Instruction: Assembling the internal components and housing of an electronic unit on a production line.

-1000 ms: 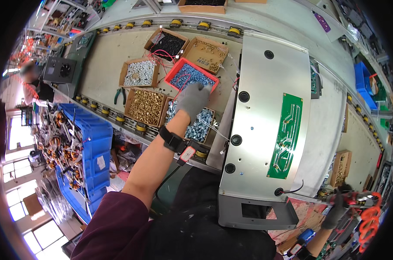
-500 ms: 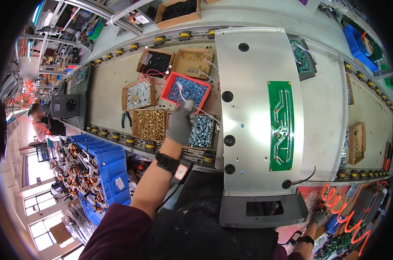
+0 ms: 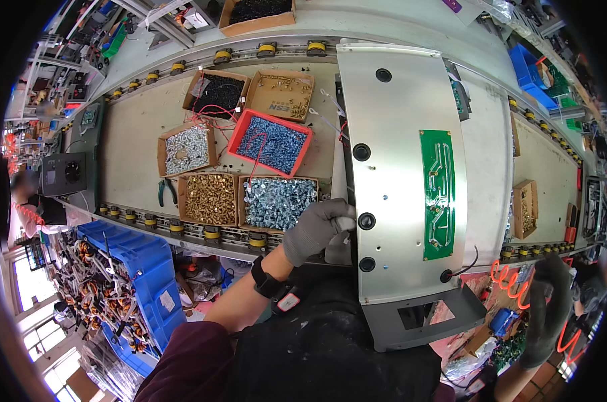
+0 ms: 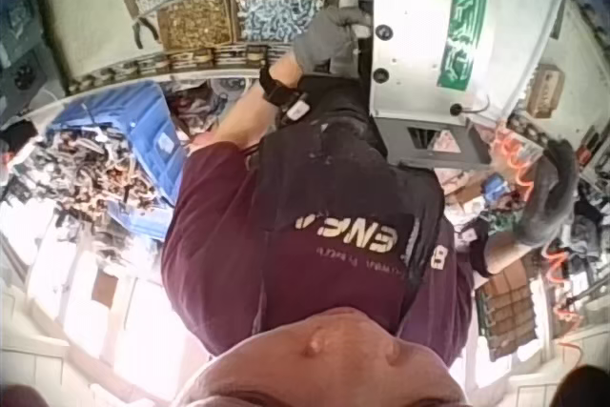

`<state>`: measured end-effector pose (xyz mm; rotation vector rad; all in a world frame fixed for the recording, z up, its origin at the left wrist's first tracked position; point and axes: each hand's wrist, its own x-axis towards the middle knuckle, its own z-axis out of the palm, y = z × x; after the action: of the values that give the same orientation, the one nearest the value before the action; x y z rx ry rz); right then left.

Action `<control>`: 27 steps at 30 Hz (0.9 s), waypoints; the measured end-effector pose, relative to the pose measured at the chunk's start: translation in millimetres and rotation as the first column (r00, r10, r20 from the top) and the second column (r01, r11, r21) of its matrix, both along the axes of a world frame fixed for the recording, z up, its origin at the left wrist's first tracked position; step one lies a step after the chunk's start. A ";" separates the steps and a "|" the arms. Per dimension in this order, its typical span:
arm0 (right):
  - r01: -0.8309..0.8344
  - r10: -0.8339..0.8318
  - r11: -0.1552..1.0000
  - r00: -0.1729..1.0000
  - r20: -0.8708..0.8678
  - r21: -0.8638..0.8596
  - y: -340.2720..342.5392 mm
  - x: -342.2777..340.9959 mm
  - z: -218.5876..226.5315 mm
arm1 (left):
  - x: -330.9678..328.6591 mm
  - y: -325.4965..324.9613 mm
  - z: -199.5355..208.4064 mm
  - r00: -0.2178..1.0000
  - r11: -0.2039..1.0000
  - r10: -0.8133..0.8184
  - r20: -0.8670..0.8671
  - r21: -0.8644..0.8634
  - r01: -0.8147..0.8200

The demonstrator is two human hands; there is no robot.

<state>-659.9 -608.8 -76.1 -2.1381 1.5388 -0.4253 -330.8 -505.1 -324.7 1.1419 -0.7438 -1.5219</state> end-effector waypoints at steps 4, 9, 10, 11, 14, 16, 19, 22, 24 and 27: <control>-0.498 0.498 0.864 0.867 0.019 0.072 -28.9 122.3 -15.1 | 5.8 -5.8 -6.3 0.992 0.992 -0.033 -0.125 0.118 0.048; -0.707 0.764 0.632 0.638 -0.102 0.317 -49.2 187.3 -51.9 | 13.4 -15.7 -3.9 0.916 0.962 -0.130 -0.379 0.177 0.210; -0.699 0.766 0.621 0.638 -0.084 0.356 -50.7 194.0 -57.1 | 13.2 -15.9 -6.5 0.954 0.963 -0.191 -0.233 0.146 0.228; -0.690 0.767 0.607 0.638 -0.065 0.394 -51.4 199.2 -62.0 | 11.7 -16.3 -17.9 0.949 0.940 -0.281 -0.143 0.156 0.302; -0.648 0.744 0.617 0.665 -0.065 0.447 -53.2 205.0 -74.0 | 14.5 -20.3 -20.7 0.947 0.944 -0.321 0.027 0.087 0.318; -0.622 0.729 0.624 0.682 -0.065 0.472 -48.9 203.7 -77.9 | 12.1 -17.3 -17.9 0.961 0.961 -0.274 -0.042 0.025 0.275; -0.592 0.703 0.626 0.710 -0.038 0.508 -44.6 202.4 -83.6 | 12.0 -17.0 -16.8 0.974 0.979 -0.202 -0.098 -0.021 0.201; -0.592 0.710 0.622 0.703 -0.049 0.512 -41.6 202.1 -86.7 | 5.3 -20.9 -21.4 0.978 0.983 -0.148 0.145 -0.092 0.162; -0.595 0.723 0.625 0.685 -0.088 0.505 -39.1 200.1 -87.9 | 1.3 -19.4 -22.1 0.928 0.970 -0.094 0.360 -0.177 0.167; -0.586 0.715 0.630 0.694 -0.085 0.509 -38.7 195.2 -92.0 | 2.9 -20.6 -19.0 0.898 0.964 -0.168 0.406 -0.125 0.236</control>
<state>-464.6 -647.5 -168.1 -2.2326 0.7314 0.4751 -327.9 -525.7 -343.7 1.2849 -1.2789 -1.3760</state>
